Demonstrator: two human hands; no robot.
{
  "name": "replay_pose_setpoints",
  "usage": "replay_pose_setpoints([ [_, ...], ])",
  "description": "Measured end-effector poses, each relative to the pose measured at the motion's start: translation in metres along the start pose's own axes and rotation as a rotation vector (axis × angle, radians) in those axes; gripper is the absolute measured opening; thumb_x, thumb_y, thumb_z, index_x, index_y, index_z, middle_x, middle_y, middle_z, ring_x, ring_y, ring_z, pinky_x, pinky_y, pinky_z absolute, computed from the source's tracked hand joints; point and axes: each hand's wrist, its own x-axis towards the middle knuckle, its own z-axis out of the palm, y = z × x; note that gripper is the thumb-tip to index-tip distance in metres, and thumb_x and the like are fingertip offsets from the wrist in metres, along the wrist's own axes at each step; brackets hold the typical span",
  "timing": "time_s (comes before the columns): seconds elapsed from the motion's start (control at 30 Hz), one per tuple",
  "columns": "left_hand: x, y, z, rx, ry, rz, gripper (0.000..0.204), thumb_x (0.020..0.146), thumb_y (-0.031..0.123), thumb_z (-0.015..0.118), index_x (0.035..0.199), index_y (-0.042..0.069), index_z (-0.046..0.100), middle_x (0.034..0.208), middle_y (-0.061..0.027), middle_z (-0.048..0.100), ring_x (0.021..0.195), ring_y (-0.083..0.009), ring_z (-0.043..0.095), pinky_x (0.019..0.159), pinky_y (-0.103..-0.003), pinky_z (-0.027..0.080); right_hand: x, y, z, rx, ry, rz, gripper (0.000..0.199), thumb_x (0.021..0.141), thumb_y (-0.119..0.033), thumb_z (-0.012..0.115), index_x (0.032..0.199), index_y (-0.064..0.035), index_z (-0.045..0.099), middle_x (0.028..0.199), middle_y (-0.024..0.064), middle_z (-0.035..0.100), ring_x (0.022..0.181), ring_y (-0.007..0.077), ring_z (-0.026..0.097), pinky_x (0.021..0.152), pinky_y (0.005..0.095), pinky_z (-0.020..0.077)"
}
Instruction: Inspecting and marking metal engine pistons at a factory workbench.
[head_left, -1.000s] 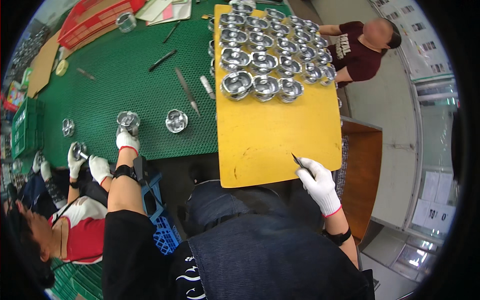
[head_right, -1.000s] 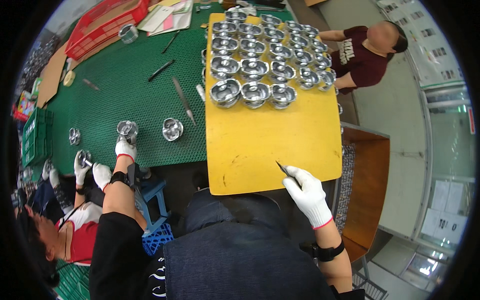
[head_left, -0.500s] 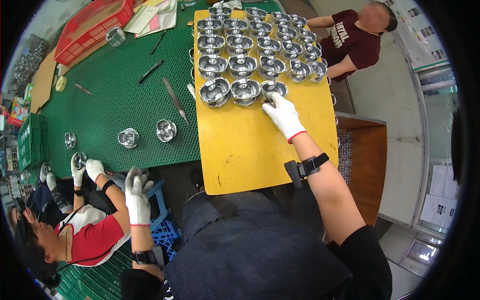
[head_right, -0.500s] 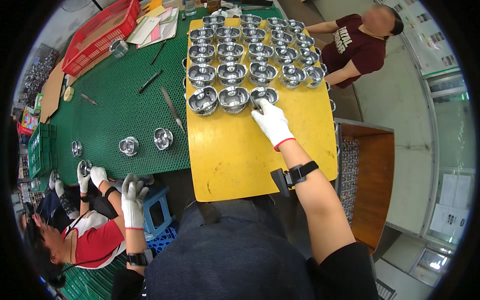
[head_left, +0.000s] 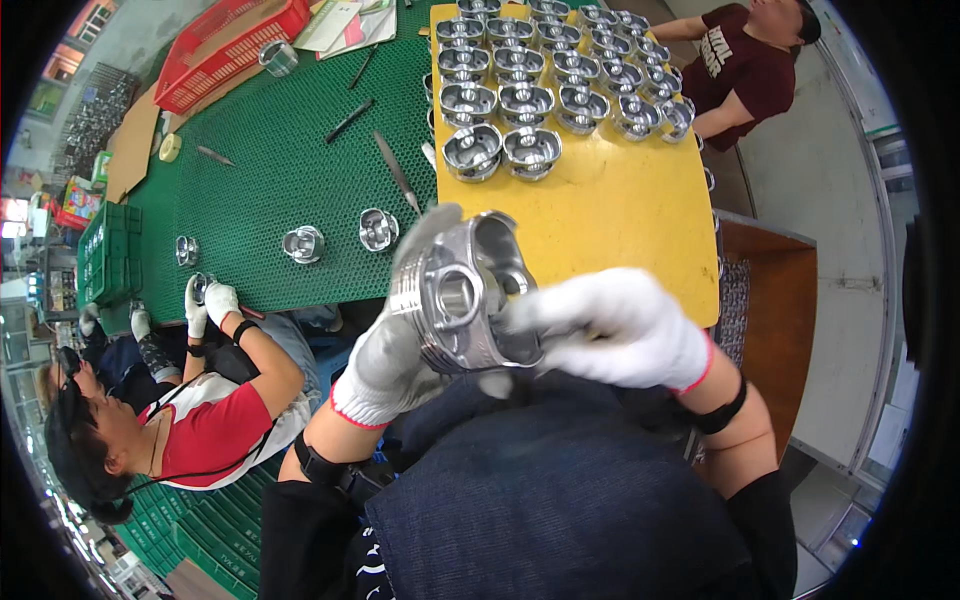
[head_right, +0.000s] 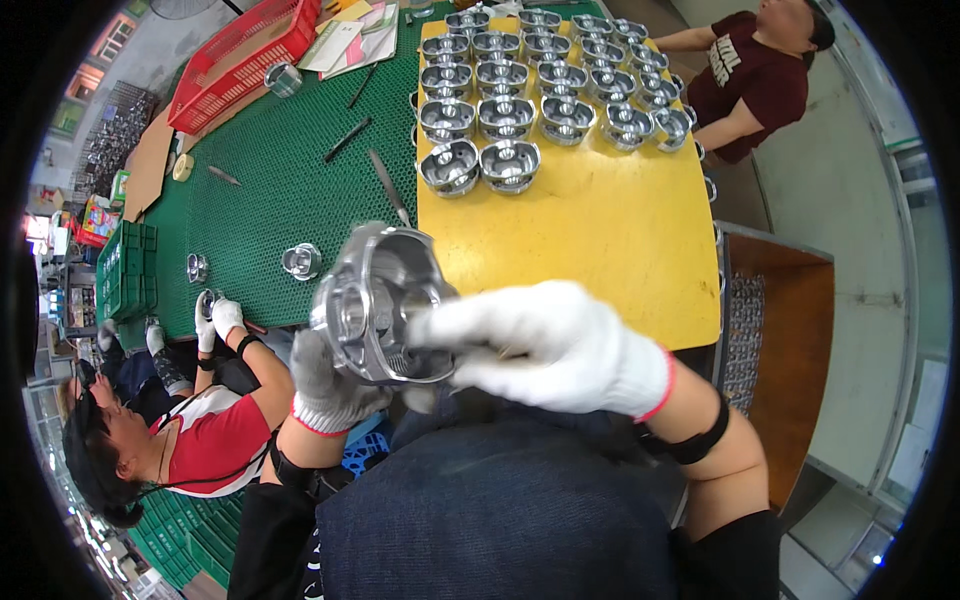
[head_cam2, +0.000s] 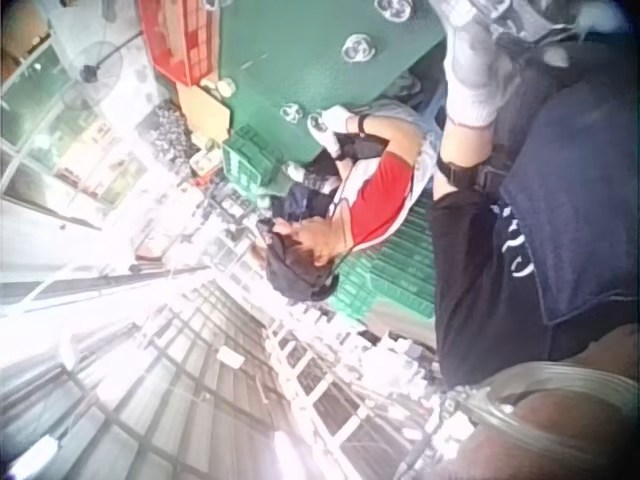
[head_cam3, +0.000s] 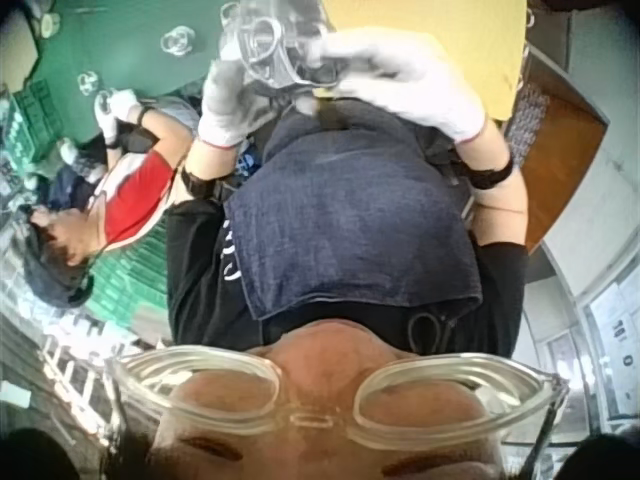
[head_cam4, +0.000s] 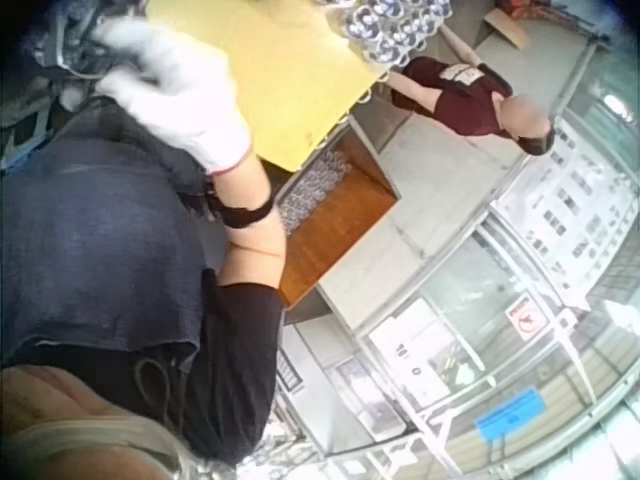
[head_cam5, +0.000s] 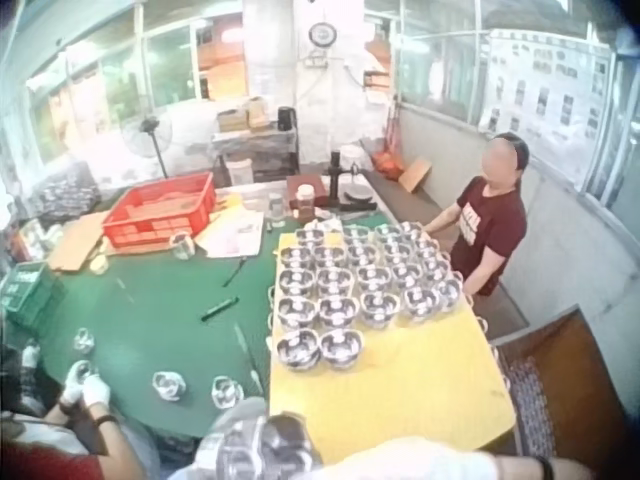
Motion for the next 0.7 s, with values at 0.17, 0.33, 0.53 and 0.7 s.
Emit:
replay_pose_setpoints([
  [0.17,-0.016,0.008,0.012,0.312,0.124,0.188,0.117,0.064,0.046,0.083,0.145,0.004,0.011,0.134,-0.0167,0.039,0.12,-0.0289,0.048,0.096,-0.041,0.046,-0.009,-0.029,-0.024,-1.076,0.118,-0.018,0.05,0.078,-0.003,0.057,0.126,-0.0127,0.053,0.087,0.0073,0.061,0.074,0.0249,0.063,0.063,0.0328,0.0516],
  [0.33,-0.022,0.017,0.02,0.527,0.153,0.113,0.124,0.058,0.055,0.083,0.143,-0.002,0.013,0.13,-0.0181,0.039,0.117,-0.026,0.048,0.095,-0.038,0.044,0.013,-0.057,-0.007,-1.525,-0.081,-0.234,0.042,0.071,-0.011,0.057,0.112,-0.0189,0.063,0.061,-0.0009,0.044,0.053,0.018,0.052,0.048,0.0319,0.0416],
  [0.53,-0.027,0.024,0.031,0.632,0.225,0.192,0.131,0.048,0.061,0.083,0.143,0.0,0.016,0.14,-0.0193,0.028,0.124,-0.0335,0.044,0.099,-0.043,0.046,0.029,-0.05,0.008,-1.649,-0.092,-0.384,0.032,0.07,-0.018,0.059,0.101,-0.0163,0.064,0.058,-0.0011,0.042,0.049,0.0147,0.051,0.043,0.0292,0.0396],
  [0.7,-0.032,0.024,0.021,0.878,-0.01,0.533,0.116,0.062,0.039,0.086,0.141,-0.001,0.011,0.128,-0.0212,0.041,0.118,-0.0295,0.048,0.097,-0.041,0.044,0.024,-0.062,0.022,-1.348,-0.061,-0.08,0.027,0.076,-0.012,0.061,0.102,-0.0129,0.064,0.062,0.0026,0.052,0.051,0.0198,0.056,0.048,0.0291,0.0456],
])
